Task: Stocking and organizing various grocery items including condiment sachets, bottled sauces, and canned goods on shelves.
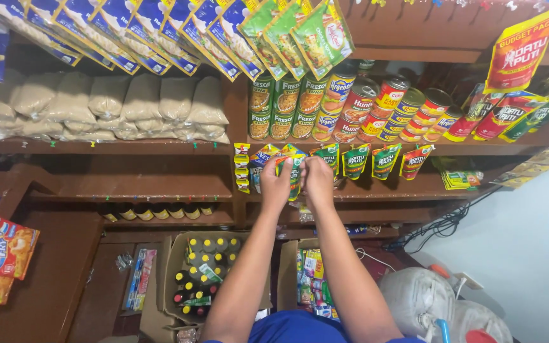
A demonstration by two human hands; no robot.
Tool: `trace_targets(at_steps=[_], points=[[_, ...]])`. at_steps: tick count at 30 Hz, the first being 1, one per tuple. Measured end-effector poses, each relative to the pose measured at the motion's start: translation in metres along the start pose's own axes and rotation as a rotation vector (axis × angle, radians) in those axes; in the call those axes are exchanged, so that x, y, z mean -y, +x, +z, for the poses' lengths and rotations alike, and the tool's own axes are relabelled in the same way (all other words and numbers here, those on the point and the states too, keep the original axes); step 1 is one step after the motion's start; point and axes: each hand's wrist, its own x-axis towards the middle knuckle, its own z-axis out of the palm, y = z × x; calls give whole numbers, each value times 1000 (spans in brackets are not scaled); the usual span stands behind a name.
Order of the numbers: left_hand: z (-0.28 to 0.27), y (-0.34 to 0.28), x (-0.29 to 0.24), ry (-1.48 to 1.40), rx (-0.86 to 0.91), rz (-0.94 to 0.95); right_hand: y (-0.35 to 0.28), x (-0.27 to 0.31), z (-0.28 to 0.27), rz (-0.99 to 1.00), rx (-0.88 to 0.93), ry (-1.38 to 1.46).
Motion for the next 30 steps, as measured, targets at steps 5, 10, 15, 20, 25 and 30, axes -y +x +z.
trace_targets(at_steps=[5, 10, 15, 20, 25, 30], points=[[6, -6, -11, -84, 86, 7, -12, 7, -2, -27, 17, 52], [10, -11, -18, -152, 117, -25, -19, 13, -5, -71, 15, 69], [9, -17, -23, -15, 135, 119, -23, 16, -8, -34, 12, 118], [10, -19, -18, -33, 137, 104, -21, 18, -6, 16, 25, 103], [10, -10, 2, -283, 149, -138, -4, 8, -1, 33, 56, 69], [12, 3, 11, -198, 76, -70, 14, 0, 4, -7, 35, 77]])
